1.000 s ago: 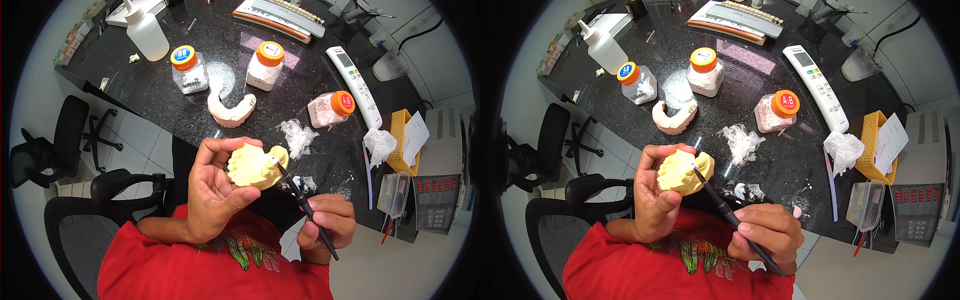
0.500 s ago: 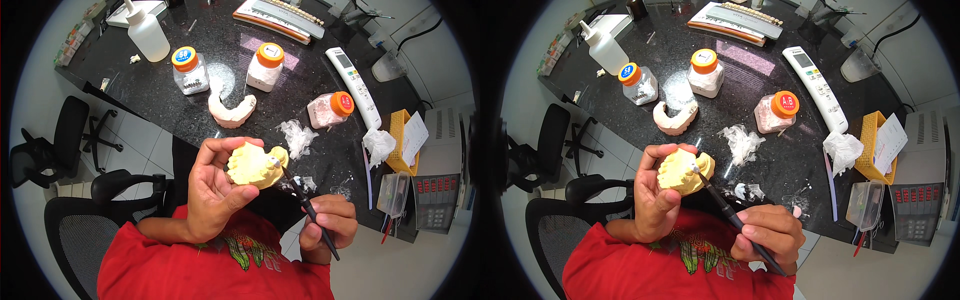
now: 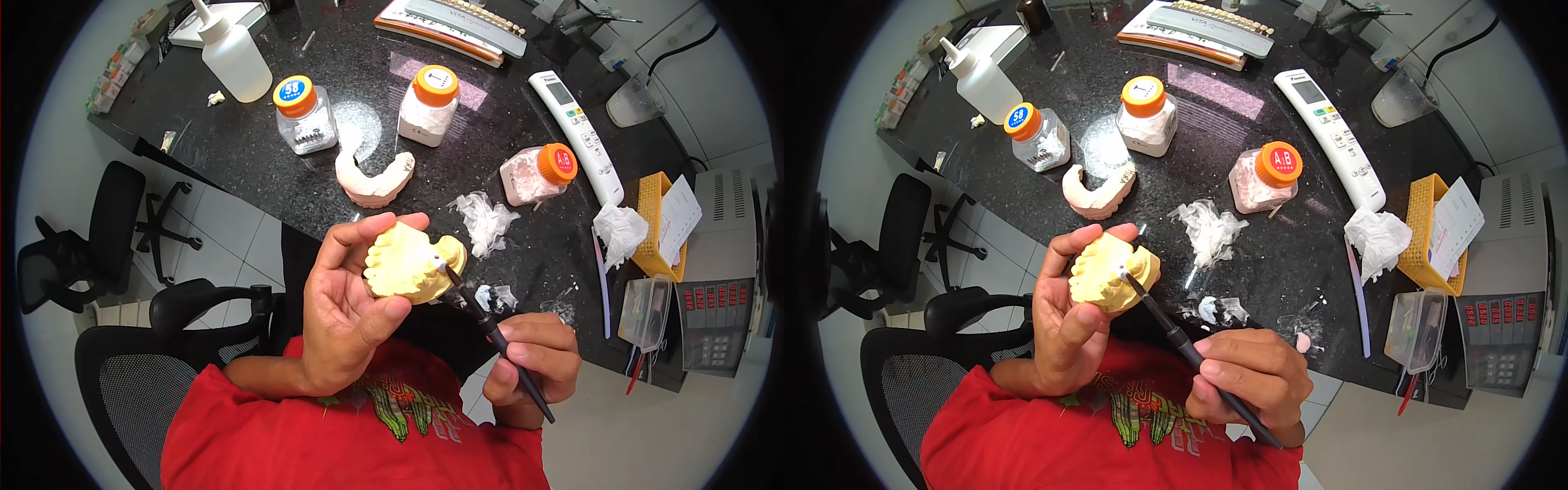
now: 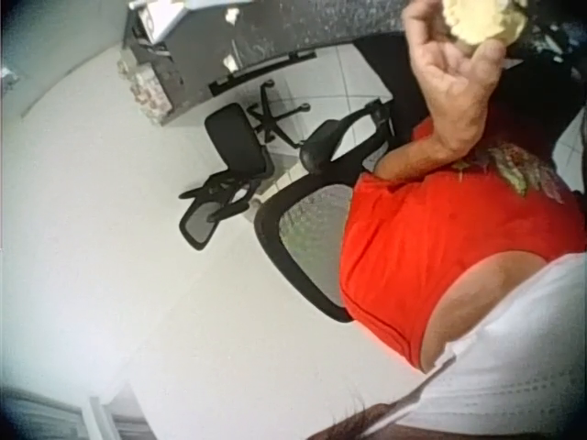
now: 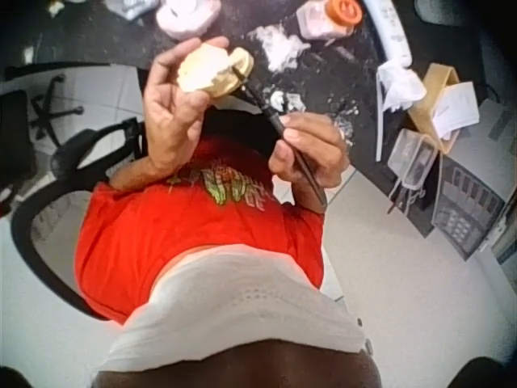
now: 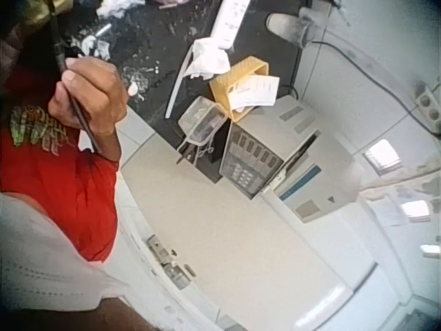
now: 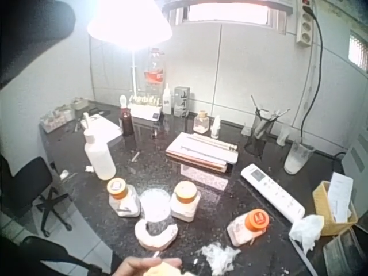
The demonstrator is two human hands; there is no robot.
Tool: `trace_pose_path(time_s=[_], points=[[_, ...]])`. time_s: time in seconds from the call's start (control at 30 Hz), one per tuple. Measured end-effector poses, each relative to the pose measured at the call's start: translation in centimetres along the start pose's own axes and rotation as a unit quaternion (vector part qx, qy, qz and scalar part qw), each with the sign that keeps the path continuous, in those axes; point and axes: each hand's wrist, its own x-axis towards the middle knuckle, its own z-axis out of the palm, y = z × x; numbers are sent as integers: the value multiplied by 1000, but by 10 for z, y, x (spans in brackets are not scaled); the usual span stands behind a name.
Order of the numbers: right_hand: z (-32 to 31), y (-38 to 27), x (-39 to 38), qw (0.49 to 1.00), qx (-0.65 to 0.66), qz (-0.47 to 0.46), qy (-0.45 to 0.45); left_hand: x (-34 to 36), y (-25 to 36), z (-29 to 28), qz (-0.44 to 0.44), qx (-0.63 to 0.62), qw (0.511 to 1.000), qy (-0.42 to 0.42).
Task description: Applying stain or glaze to a dental prosthetic model using a brush.
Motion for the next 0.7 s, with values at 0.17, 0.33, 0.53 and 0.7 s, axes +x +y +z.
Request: trace_pose_path(time_s=[0.17,0.33,0.53,0.7], points=[[1,1,-2,999,24,-5,23,-1,1,0,0,1,1000,-2],[1,1,-5,999,31,-7,32,-2,-1,-1,0,-5,1000,-3],[-10,-3,-7,995,-20,61,78,1,-7,-4,153,170,973,-35],[-24,-2,1,998,4,62,12,8,-10,-15,186,245,947,-91]])
